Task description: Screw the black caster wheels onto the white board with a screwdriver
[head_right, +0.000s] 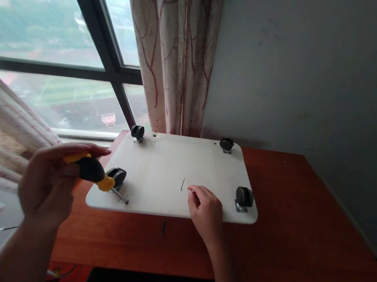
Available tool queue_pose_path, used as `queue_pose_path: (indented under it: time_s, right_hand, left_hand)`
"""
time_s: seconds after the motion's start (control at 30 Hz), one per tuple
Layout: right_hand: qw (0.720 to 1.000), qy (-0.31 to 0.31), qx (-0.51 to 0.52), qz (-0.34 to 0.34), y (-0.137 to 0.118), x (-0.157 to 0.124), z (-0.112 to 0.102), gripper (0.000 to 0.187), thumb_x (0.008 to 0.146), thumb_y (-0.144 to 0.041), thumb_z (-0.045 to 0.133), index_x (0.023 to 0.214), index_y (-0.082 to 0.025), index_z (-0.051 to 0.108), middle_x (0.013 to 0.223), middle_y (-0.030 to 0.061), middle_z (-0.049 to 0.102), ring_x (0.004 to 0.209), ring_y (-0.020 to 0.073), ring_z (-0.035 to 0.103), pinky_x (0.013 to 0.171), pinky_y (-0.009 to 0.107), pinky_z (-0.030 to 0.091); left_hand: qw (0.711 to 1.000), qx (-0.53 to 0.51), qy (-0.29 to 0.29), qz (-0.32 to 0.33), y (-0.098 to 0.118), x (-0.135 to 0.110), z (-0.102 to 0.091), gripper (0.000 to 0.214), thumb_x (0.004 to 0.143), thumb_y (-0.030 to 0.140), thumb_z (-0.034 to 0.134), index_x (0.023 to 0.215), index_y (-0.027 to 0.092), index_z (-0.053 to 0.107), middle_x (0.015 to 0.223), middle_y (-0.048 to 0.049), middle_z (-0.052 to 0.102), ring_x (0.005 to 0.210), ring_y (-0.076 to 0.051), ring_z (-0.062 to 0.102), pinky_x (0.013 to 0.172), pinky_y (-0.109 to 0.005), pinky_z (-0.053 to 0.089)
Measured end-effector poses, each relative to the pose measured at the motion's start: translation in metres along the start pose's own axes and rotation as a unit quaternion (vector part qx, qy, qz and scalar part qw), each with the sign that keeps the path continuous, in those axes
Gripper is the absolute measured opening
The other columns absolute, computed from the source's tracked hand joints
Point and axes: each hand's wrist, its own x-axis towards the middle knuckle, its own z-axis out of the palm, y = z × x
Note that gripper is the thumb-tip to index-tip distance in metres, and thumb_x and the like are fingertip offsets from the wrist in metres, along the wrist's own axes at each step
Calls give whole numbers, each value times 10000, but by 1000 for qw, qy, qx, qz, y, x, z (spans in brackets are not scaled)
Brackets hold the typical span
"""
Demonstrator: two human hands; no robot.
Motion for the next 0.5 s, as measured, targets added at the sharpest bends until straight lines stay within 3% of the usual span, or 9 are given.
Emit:
queue_pose_path:
  time_s: [0.1, 0.17, 0.33, 0.43, 0.5]
  right_hand:
    - [1000, 1, 0, -3, 0, 0, 0, 215, 956, -213, 495, 978, -232, 709, 958, 49, 763, 868, 203, 720, 767, 324, 552]
    - [1000, 1, -1, -2, 0, 0, 0, 214, 956, -212, 496, 978, -232, 708, 954, 46, 763, 864, 202, 720, 769, 323, 550]
    - [1000, -2, 2, 3, -2, 0, 0, 211, 958, -205, 495, 983, -227, 703, 951, 45, 761, 860, 204, 717, 768, 325, 541]
    - [1000, 0, 3, 4, -3, 0, -1, 211, 963, -205, 492, 982, -228, 701, 953, 44, 760, 864, 204, 715, 777, 328, 537]
    - [1000, 1, 2, 2, -3, 0, -1, 205, 964, -207, 496, 980, -228, 699, 953, 42, 759, 869, 205, 715, 781, 327, 534]
  left_hand:
    - [998, 43, 20, 48, -4, 3, -5, 331, 788, 286, 826, 1095, 285, 704, 1102, -53, 659, 1013, -249, 659, 845, -422, 590]
    - [994, 85, 39, 52, -3, 3, -6, 413, 703, 219, 890, 1079, 301, 740, 1076, -34, 650, 969, -220, 650, 834, -386, 588]
    - [999, -34, 23, -35, 3, -1, 3, 366, 879, 228, 740, 1234, 276, 668, 1091, -60, 712, 960, -229, 717, 843, -403, 615]
    - [998, -65, 3, -18, 1, -1, 4, 250, 936, 295, 665, 1182, 256, 659, 1110, -85, 701, 1006, -256, 706, 842, -432, 616]
    - [1000, -16, 11, 9, -4, -1, -2, 293, 862, 301, 756, 1139, 261, 668, 1136, -78, 670, 1030, -255, 682, 846, -414, 612]
